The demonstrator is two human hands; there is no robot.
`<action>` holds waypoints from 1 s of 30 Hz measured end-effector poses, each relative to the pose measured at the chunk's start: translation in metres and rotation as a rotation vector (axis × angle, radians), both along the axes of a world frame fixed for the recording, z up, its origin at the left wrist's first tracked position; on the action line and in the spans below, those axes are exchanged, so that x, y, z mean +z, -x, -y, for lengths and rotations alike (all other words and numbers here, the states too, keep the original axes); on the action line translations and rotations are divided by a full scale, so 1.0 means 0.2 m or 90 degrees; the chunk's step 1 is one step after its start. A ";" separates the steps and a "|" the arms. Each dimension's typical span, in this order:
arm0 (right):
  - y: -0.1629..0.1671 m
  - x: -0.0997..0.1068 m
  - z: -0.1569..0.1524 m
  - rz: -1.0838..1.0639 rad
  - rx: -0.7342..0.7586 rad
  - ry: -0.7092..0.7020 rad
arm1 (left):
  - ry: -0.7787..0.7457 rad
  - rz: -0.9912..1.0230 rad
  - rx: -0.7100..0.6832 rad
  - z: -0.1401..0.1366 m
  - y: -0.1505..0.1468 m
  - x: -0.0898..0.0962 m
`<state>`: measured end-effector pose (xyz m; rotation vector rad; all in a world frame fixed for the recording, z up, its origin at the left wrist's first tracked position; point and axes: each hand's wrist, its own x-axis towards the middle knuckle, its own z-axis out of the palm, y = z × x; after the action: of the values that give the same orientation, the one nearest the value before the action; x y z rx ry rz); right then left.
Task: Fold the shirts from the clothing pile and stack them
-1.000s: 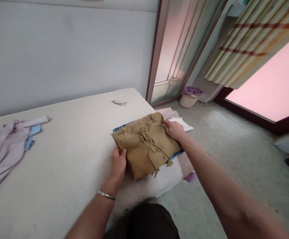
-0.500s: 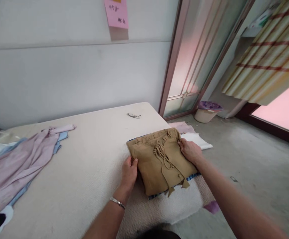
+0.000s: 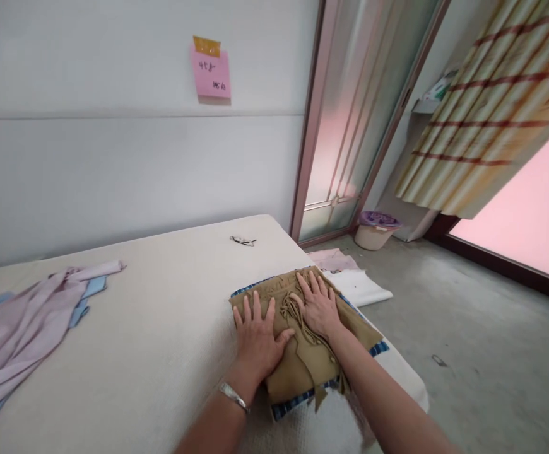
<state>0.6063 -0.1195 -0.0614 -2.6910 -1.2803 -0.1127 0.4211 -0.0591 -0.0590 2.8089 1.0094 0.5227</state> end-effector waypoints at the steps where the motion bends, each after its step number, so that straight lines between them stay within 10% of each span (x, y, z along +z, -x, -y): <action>1: -0.02 -0.04 0.00 -0.001 -0.005 -0.005 | -0.002 -0.010 0.008 0.00 0.00 -0.04; 30: -0.03 -0.04 0.02 -0.036 0.003 -0.045 | -0.046 -0.071 0.006 -0.03 -0.01 -0.04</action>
<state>0.6116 -0.1241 -0.0699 -2.6131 -1.2419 -0.0795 0.4224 -0.0529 -0.0671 2.9278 1.0445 0.4148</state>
